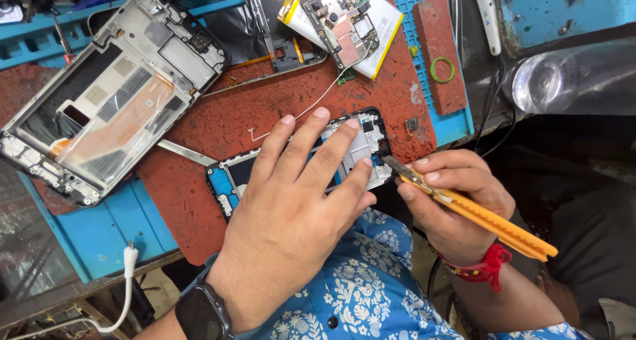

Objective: The person uses tweezers and a metal spudger to manipulate internal components and cables of a disassembled mobile phone, then handles a yellow tool while working on the device frame.

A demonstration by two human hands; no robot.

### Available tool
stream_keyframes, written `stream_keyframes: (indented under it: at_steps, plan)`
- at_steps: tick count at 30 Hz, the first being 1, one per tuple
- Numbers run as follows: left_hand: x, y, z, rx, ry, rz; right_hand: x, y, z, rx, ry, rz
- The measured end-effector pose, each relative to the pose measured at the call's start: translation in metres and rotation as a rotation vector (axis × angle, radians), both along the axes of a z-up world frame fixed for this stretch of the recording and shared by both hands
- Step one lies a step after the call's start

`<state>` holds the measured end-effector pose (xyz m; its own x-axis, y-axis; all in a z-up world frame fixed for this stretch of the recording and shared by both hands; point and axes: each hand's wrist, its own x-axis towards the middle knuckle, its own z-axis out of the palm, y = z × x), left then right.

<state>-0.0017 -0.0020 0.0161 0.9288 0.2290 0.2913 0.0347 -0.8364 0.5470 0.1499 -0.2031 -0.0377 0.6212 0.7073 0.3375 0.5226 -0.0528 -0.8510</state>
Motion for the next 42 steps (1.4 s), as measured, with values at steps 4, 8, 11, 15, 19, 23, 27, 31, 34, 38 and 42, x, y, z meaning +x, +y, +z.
stream_keyframes:
  at_steps: [4, 8, 11, 15, 19, 23, 27, 31, 34, 38, 42]
  plan:
    - [-0.001, -0.001, 0.0, 0.005, 0.005, 0.002, -0.001, 0.0, -0.002, 0.011, -0.003, -0.007]
    - [-0.001, 0.0, 0.0, 0.008, 0.002, 0.001, -0.003, 0.0, -0.003, 0.016, -0.002, -0.007]
    - [-0.001, 0.0, 0.0, 0.007, 0.003, 0.004, -0.003, 0.001, -0.003, 0.023, 0.005, 0.001]
    - [-0.001, 0.0, 0.001, -0.002, -0.001, 0.005, -0.004, 0.002, -0.004, 0.038, 0.025, 0.01]
    - [0.0, 0.0, 0.0, -0.011, -0.018, 0.015, -0.004, 0.003, -0.003, 0.06, 0.039, 0.036]
    - [0.0, 0.0, 0.001, -0.01, -0.028, 0.025, -0.005, 0.003, -0.002, 0.061, 0.026, 0.068]
    - [0.0, 0.0, 0.001, -0.024, -0.042, 0.037, -0.007, 0.002, -0.004, 0.038, -0.023, 0.049]
    - [-0.002, 0.001, 0.003, -0.018, -0.043, 0.038, -0.009, -0.004, -0.001, 0.073, 0.085, 0.018]
    - [-0.002, 0.0, 0.003, -0.021, -0.033, 0.042, -0.009, -0.007, 0.0, 0.123, 0.164, 0.015]
    - [0.0, -0.001, 0.007, 0.003, -0.021, 0.056, -0.011, -0.01, 0.006, 0.194, 0.244, 0.047]
    - [0.001, -0.005, 0.013, 0.065, 0.003, 0.066, -0.007, -0.012, 0.008, 0.278, 0.286, 0.018]
